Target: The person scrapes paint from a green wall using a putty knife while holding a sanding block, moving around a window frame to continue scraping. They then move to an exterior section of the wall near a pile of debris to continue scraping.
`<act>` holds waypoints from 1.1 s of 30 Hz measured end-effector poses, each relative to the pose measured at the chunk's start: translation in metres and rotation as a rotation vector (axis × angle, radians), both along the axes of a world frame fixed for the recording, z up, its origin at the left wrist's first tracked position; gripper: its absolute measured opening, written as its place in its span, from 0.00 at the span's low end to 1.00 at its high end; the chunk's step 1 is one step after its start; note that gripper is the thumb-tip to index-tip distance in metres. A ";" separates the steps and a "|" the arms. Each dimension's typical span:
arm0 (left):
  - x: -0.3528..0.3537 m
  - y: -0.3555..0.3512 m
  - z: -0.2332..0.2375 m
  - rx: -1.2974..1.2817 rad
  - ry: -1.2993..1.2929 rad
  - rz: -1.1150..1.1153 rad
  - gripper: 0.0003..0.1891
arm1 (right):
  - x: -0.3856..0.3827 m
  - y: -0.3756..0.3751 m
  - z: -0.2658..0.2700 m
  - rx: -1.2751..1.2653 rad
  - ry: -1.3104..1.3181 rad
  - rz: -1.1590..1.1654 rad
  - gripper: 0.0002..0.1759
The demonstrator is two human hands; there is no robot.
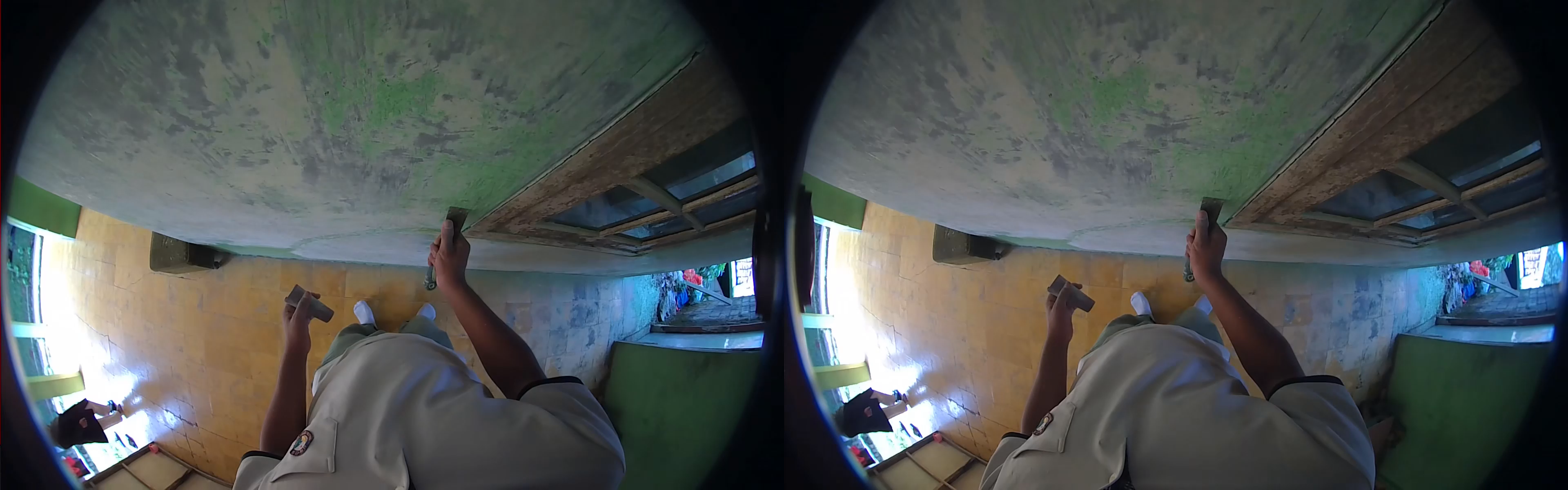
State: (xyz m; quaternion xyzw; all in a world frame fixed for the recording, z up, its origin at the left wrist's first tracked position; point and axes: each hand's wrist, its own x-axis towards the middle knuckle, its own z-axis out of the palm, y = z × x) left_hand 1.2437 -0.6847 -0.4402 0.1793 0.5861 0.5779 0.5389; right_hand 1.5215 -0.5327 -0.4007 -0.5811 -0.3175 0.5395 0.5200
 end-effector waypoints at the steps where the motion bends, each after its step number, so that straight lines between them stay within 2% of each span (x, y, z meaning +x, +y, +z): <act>1: 0.001 0.003 0.001 0.000 0.001 0.001 0.10 | 0.001 -0.003 -0.003 0.000 0.001 0.001 0.30; 4: 0.003 0.005 0.003 0.009 -0.018 0.018 0.10 | 0.007 -0.033 -0.021 -0.033 -0.077 0.034 0.30; 6: 0.002 0.006 0.005 0.028 -0.034 -0.001 0.10 | 0.003 -0.052 -0.023 -0.145 -0.179 0.137 0.29; 9: -0.001 0.008 0.002 0.036 -0.033 0.021 0.10 | 0.004 -0.009 -0.007 -0.047 -0.226 0.059 0.29; 10: -0.001 0.006 0.001 0.032 -0.038 0.023 0.10 | 0.001 0.006 -0.008 0.030 -0.098 0.015 0.29; 14: -0.010 0.008 -0.002 0.030 -0.014 -0.005 0.11 | 0.003 -0.011 -0.002 -0.035 -0.084 0.020 0.29; 17: -0.010 0.010 0.000 0.035 -0.033 0.011 0.11 | 0.000 -0.034 -0.021 -0.045 -0.169 0.039 0.29; 19: -0.010 0.012 0.002 0.023 -0.044 0.024 0.11 | -0.001 -0.045 -0.038 -0.073 -0.261 0.170 0.29; 20: -0.012 0.013 0.003 0.014 -0.032 0.011 0.11 | 0.007 -0.024 -0.085 0.181 -0.447 0.152 0.30; 21: -0.012 0.013 0.002 0.004 -0.017 -0.003 0.11 | 0.003 -0.012 -0.071 0.174 -0.452 0.155 0.30; 23: -0.015 0.009 0.001 0.005 -0.024 -0.014 0.11 | -0.016 -0.003 -0.018 -0.109 -0.064 -0.016 0.30; 28: -0.023 0.012 -0.004 0.015 -0.028 0.002 0.11 | -0.013 -0.026 -0.034 -0.066 -0.058 0.006 0.29; 30: -0.021 0.012 -0.002 0.012 -0.047 0.013 0.11 | -0.019 -0.042 -0.039 -0.125 -0.191 0.080 0.29; 33: -0.022 0.014 0.001 0.009 -0.046 0.015 0.11 | -0.024 -0.030 -0.033 -0.120 -0.239 0.062 0.29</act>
